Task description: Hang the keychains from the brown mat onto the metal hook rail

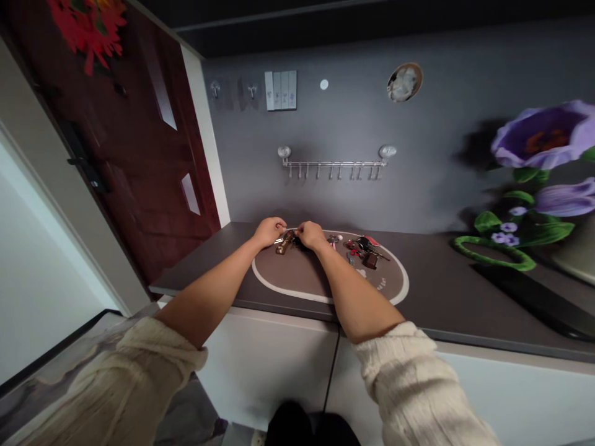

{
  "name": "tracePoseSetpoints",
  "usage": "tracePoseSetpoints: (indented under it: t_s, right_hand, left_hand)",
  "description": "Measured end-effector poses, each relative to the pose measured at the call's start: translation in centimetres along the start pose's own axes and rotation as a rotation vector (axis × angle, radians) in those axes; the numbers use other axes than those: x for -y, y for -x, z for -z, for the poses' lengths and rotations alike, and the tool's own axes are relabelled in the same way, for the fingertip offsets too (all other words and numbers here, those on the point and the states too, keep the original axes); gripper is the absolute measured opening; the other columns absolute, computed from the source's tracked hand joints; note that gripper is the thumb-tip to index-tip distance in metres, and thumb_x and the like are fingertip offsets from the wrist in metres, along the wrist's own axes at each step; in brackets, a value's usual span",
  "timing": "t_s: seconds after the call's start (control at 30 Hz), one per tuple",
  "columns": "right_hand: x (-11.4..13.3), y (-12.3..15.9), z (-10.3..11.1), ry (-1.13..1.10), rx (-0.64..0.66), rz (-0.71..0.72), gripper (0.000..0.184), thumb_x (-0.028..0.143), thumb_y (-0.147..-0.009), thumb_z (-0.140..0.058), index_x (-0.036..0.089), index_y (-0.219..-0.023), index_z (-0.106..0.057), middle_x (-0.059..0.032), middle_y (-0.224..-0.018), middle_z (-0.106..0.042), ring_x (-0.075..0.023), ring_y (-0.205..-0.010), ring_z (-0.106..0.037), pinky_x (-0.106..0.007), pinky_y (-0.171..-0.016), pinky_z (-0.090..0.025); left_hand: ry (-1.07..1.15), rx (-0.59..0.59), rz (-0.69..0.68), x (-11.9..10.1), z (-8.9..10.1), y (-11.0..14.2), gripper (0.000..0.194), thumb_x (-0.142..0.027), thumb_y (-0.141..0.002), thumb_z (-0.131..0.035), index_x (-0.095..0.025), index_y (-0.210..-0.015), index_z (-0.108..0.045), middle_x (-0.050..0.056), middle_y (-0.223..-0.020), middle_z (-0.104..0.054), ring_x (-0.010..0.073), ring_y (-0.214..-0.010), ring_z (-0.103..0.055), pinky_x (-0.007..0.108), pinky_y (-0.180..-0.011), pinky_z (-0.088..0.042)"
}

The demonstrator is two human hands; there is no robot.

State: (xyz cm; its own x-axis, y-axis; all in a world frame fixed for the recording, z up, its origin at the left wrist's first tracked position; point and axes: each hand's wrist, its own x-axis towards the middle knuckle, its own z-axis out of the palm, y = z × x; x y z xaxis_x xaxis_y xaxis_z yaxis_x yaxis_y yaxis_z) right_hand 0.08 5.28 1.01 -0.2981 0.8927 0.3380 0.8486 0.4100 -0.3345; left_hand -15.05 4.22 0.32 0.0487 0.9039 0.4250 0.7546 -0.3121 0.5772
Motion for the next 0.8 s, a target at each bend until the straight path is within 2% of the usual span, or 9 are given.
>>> tracePoseSetpoints:
  t_s: [0.23,0.4,0.6,0.8]
  right_hand:
    - [-0.1,-0.2,-0.2,-0.115,0.001,-0.012,0.012,0.025,-0.069,-0.056,0.018,-0.072,-0.065,-0.0045,-0.073,-0.064,-0.0133,-0.067,-0.055,-0.021,-0.059,-0.035]
    - [-0.2,-0.3,0.0,-0.292,-0.033,-0.009,0.010,0.021,-0.067,-0.054,0.016,-0.070,-0.061,-0.0011,-0.065,-0.060,-0.0097,-0.060,-0.050,-0.020,-0.058,-0.035]
    - [-0.4,-0.6,0.3,-0.564,-0.062,0.102,0.010,0.023,-0.069,-0.051,0.015,-0.071,-0.056,0.0011,-0.062,-0.055,-0.0070,-0.055,-0.044,-0.019,-0.057,-0.036]
    - [-0.1,-0.9,0.6,-0.662,-0.156,0.208,0.013,0.028,-0.069,-0.051,0.015,-0.070,-0.055,-0.0001,-0.066,-0.055,-0.0100,-0.062,-0.047,-0.023,-0.063,-0.037]
  left_hand:
    - [0.047,0.013,-0.028,0.1,-0.2,-0.2,0.020,-0.015,-0.071,-0.051,-0.011,-0.086,-0.063,0.006,-0.074,-0.063,0.0112,-0.063,-0.052,0.023,-0.063,-0.040]
    - [0.190,-0.017,0.009,-0.2,0.1,-0.2,0.019,-0.014,-0.071,-0.051,-0.011,-0.087,-0.061,0.006,-0.077,-0.062,0.0103,-0.065,-0.053,0.022,-0.065,-0.041]
    - [0.402,-0.040,0.025,-1.2,0.6,0.1,0.017,-0.014,-0.072,-0.052,-0.009,-0.086,-0.059,0.007,-0.079,-0.062,0.0095,-0.067,-0.053,0.024,-0.068,-0.042]
    - [0.567,-0.075,-0.057,-1.8,0.9,0.1,0.017,-0.021,-0.070,-0.056,-0.011,-0.083,-0.060,0.006,-0.076,-0.062,0.0101,-0.066,-0.054,0.026,-0.069,-0.042]
